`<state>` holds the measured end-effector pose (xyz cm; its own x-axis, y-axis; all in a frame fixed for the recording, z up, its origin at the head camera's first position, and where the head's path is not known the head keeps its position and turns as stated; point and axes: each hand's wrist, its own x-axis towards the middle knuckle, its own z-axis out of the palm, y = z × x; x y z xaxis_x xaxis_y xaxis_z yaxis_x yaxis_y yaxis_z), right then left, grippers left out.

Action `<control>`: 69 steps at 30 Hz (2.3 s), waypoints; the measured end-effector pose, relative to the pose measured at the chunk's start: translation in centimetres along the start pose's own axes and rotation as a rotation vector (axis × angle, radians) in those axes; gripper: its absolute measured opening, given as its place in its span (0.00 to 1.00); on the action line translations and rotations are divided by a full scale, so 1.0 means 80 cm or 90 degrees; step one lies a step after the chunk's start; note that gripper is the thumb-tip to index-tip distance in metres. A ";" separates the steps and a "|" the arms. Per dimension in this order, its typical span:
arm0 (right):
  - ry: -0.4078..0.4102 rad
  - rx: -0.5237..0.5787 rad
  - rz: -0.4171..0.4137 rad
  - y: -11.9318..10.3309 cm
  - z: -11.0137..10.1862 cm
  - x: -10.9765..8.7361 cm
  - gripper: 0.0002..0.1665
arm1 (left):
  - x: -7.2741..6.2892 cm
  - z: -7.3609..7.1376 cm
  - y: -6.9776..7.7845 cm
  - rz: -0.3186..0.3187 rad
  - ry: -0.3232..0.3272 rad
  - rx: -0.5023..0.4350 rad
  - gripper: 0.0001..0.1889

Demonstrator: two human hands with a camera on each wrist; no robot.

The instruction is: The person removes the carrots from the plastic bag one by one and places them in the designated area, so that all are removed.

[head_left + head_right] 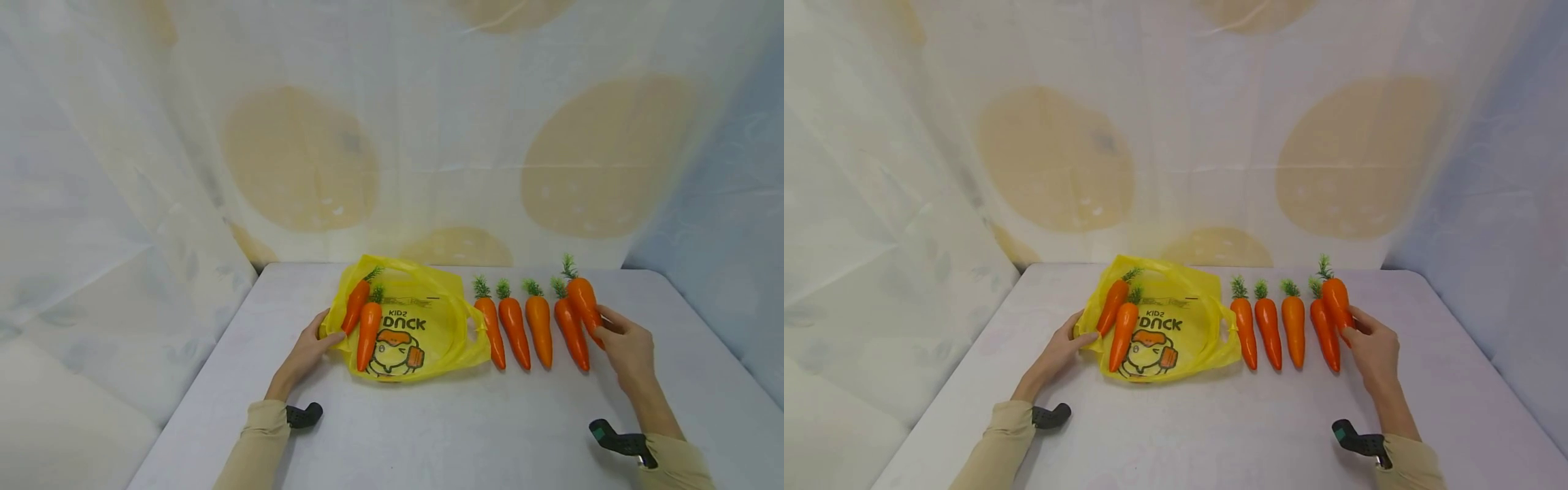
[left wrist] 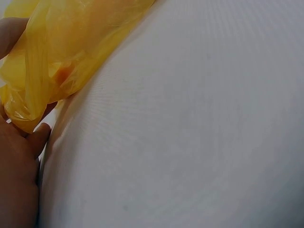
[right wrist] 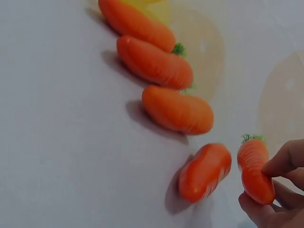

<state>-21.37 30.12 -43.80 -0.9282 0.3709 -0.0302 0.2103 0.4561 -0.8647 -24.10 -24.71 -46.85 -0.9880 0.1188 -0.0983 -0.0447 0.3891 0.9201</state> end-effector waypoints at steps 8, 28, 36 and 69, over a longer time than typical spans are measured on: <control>0.015 -0.033 0.034 0.019 -0.004 0.003 0.32 | -0.022 -0.001 0.033 -0.002 -0.011 0.010 0.38; -0.031 -0.091 0.048 0.033 0.003 0.003 0.34 | 0.010 0.001 -0.019 0.007 0.015 0.007 0.39; -0.035 -0.075 0.056 0.036 -0.006 -0.002 0.35 | 0.002 0.003 -0.001 -0.001 0.011 0.011 0.39; -0.009 -0.094 -0.086 0.056 0.032 0.030 0.37 | 0.012 0.001 -0.019 -0.010 0.023 0.016 0.40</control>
<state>-23.42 31.01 -49.04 -0.9551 0.2871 0.0731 0.1252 0.6148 -0.7787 -24.95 -25.11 -48.41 -0.9920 0.0793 -0.0979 -0.0567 0.4130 0.9090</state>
